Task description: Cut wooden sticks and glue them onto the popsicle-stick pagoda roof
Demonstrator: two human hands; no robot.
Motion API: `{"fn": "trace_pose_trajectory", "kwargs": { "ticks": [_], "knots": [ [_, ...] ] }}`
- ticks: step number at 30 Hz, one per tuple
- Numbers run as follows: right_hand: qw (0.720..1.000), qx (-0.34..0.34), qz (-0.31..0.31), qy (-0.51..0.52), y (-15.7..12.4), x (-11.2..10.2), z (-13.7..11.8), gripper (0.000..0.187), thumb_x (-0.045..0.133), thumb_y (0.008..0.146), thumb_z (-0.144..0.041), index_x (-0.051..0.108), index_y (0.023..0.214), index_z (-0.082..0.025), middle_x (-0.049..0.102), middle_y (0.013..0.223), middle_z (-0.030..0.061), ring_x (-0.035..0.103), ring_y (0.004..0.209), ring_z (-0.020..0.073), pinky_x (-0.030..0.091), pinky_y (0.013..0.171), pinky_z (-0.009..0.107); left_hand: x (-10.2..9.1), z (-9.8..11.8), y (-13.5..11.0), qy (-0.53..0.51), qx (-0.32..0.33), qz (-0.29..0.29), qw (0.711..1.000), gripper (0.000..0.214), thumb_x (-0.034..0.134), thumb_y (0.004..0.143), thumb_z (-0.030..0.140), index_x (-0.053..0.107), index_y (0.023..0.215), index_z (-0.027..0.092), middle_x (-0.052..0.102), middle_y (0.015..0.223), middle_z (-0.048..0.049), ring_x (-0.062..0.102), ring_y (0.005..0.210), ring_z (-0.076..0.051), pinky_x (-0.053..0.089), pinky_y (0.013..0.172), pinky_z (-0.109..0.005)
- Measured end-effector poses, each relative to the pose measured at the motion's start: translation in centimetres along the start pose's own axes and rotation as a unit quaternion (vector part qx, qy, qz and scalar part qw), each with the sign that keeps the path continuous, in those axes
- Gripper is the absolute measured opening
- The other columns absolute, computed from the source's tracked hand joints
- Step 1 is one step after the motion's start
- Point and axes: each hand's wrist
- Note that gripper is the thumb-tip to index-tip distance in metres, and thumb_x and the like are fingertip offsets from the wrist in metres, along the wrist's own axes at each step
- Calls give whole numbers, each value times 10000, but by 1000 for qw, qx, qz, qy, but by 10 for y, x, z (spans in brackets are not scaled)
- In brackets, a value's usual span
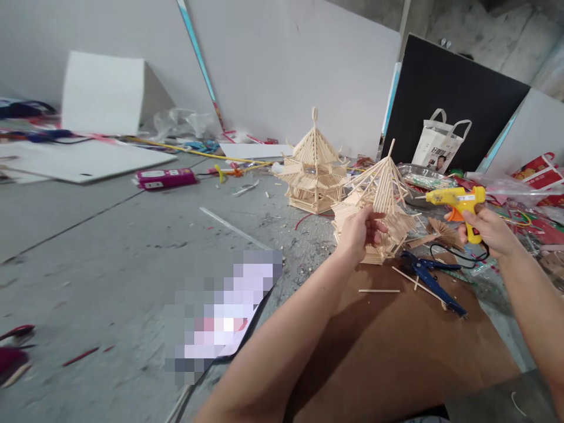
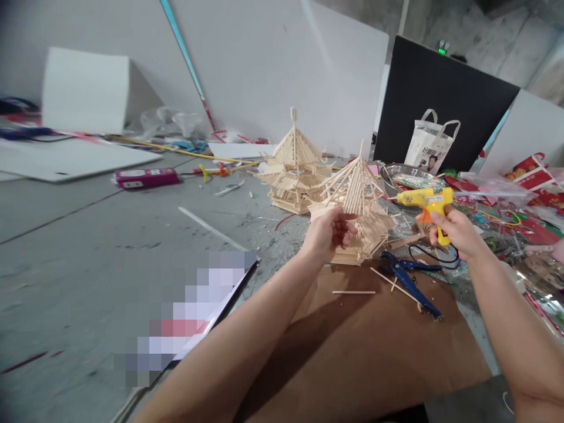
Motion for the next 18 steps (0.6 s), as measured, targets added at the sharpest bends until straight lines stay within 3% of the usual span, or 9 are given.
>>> {"fn": "trace_pose_trajectory", "kwargs": {
  "ticks": [4,8,12,15,18],
  "knots": [
    [993,56,67,77,-6,-20,43,385,606,698,-495,551,909,-178,576,536,1,526,467,133,421,437,250,2,-2,-3,5,-8,13,1000,438,375,813,442,614,792,76,569,463,-31,424,294,-74,282,320,-194],
    [973,119,167,107,1,-30,90,303,585,710,-466,532,802,-182,555,549,-9,490,426,107,401,389,232,5,-6,-12,33,1,28,999,491,324,825,492,600,781,87,569,457,-32,422,293,-74,293,326,-190],
    [946,191,235,115,12,-35,128,284,555,735,-452,521,794,-176,516,561,-37,451,386,76,398,365,218,5,-14,-31,84,6,54,995,389,424,777,468,579,744,112,564,463,-10,414,288,-70,277,317,-182],
    [937,209,263,96,19,-35,149,309,548,737,-477,496,788,-177,474,515,-55,441,369,76,401,365,217,-2,-24,-47,143,19,66,987,287,524,710,404,575,718,121,553,468,10,390,286,-54,267,319,-173],
    [933,214,283,56,23,-35,163,308,508,762,-492,462,777,-188,436,463,-66,440,362,87,394,365,219,-13,-41,-59,221,43,67,972,254,519,701,376,576,697,129,541,477,21,383,299,-50,264,328,-172]
  ]
}}
Point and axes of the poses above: each hand's wrist, its own y-axis towards the middle knuckle, its own x-axis out of the palm, z = x × y
